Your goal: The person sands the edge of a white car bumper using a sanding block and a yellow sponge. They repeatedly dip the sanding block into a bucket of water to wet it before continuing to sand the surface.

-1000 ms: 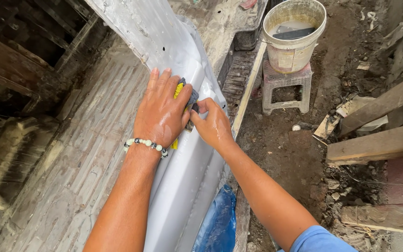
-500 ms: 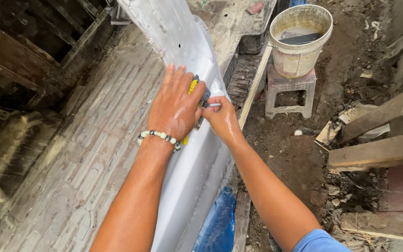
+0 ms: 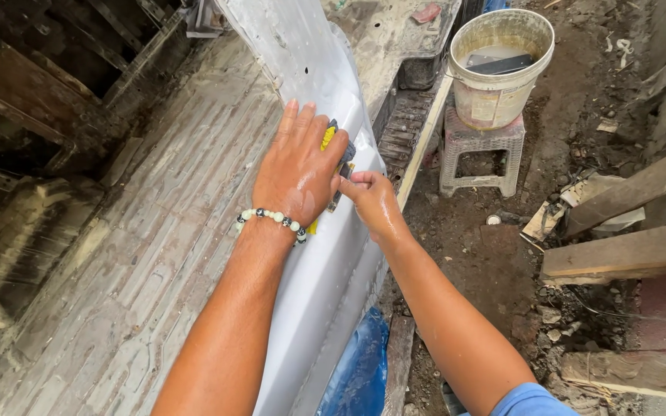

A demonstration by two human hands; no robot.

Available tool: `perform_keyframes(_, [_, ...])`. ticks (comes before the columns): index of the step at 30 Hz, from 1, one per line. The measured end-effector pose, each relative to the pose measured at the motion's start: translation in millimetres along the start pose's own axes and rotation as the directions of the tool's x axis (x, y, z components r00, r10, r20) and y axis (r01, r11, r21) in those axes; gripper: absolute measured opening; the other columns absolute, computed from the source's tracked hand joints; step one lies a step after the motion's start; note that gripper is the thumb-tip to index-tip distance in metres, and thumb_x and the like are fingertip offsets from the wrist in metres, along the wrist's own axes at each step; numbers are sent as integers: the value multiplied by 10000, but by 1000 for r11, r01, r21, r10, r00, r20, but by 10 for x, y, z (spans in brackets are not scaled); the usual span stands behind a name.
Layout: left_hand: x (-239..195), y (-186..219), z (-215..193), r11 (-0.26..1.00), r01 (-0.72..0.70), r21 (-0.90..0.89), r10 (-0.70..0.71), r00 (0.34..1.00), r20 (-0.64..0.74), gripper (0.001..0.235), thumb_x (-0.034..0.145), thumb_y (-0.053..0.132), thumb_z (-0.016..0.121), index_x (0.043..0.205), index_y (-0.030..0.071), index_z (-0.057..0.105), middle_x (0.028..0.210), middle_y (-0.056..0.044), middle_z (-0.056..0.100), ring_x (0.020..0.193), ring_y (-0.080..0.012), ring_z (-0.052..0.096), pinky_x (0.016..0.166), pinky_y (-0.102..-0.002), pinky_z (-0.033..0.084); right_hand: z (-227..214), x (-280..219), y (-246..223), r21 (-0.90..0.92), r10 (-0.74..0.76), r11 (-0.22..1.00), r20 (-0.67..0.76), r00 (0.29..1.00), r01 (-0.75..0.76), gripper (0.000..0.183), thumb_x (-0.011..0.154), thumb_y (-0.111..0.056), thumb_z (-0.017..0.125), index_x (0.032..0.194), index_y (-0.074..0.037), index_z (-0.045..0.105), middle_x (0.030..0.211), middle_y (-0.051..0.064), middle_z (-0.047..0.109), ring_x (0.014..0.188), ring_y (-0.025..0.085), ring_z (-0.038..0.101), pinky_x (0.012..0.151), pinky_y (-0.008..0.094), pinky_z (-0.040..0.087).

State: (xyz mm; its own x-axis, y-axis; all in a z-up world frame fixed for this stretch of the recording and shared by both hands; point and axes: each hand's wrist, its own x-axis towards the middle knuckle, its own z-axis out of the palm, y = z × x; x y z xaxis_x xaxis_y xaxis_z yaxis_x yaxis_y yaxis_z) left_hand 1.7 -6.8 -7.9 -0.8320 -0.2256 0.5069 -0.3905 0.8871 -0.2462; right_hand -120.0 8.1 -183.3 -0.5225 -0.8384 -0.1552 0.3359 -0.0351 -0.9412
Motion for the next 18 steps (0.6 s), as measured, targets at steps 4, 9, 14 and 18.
perform_keyframes(4, [-23, -28, 54, 1000, -21, 11, 21, 1000, -23, 429, 722, 133, 795, 1124, 58, 665, 1235, -197, 606, 1353, -409, 488, 1237, -519, 245, 44, 32, 120, 2, -101, 995, -48, 994, 101, 471, 809, -236, 832, 1123, 12, 582, 935, 27, 596, 829, 103, 563, 729, 240, 478])
perform_keyframes(9, [-13, -35, 39, 1000, -23, 2, 23, 1000, -21, 416, 732, 117, 791, 1123, 60, 660, 1213, -192, 601, 1353, -406, 489, 1251, -524, 239, -30, -4, 153, 85, -185, 978, -44, 982, 188, 471, 818, -163, 824, 1147, 17, 539, 972, 39, 600, 865, 113, 583, 744, 248, 497])
perform_keyframes(14, [-18, -27, 35, 1000, -24, 18, 24, 1000, -5, 458, 703, 108, 794, 1139, 65, 659, 1217, -188, 601, 1364, -398, 483, 1256, -519, 232, -233, -40, 40, 22, -103, 994, -25, 994, 103, 443, 817, -123, 805, 1126, -5, 510, 887, 44, 628, 754, 143, 611, 656, 285, 497])
perform_keyframes(18, [-19, -16, 18, 1000, -22, 0, 22, 1000, -1, 489, 690, 130, 806, 1149, 54, 655, 1247, -199, 598, 1364, -408, 470, 1242, -522, 228, -380, 57, 86, -122, -255, 962, -75, 964, 245, 402, 808, -70, 794, 1137, -19, 569, 860, 37, 639, 717, 118, 602, 636, 303, 520])
